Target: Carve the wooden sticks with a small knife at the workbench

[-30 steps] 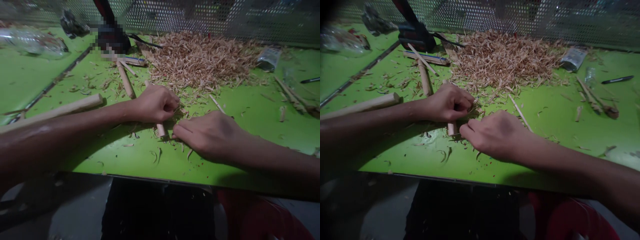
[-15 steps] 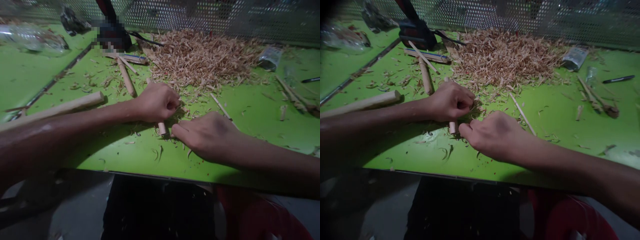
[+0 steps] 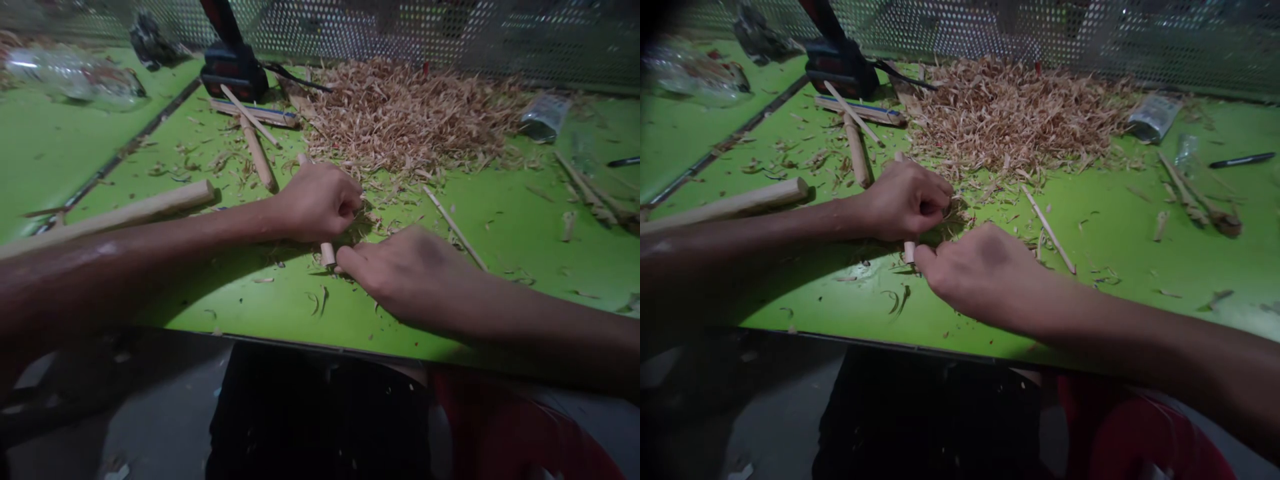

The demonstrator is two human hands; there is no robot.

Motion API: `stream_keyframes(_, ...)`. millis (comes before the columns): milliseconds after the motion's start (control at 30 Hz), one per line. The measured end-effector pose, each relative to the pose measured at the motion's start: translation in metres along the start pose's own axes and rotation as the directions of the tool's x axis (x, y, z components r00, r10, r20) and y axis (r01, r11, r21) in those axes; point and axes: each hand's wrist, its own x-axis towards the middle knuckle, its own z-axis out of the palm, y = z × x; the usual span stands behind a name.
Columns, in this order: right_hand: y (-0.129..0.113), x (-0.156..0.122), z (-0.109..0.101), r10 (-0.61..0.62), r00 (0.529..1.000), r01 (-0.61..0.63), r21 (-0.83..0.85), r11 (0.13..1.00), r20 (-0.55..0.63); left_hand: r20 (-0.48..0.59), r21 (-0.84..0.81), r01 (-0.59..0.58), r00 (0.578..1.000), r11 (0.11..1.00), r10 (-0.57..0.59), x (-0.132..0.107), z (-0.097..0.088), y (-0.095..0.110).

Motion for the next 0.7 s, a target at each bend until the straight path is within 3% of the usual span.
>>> stream_keyframes(367,0.018,-0.009,0.007,0.046,0.998,-0.040,0.128,0.991,-0.045,0.072,-0.048,-0.031,0.997,0.998,0.035,0.001,-0.003,0.000)
stream_keyframes(567,0.012,-0.010,0.012,0.070,0.991,-0.047,0.192,0.980,-0.115,0.028,-0.012,0.031,0.999,0.999,-0.030,0.002,-0.001,0.000)
stream_keyframes(700,0.008,-0.007,0.009,0.049,0.994,-0.036,0.139,0.990,-0.093,0.037,-0.003,0.044,0.998,0.999,-0.044,0.002,-0.001,0.001)
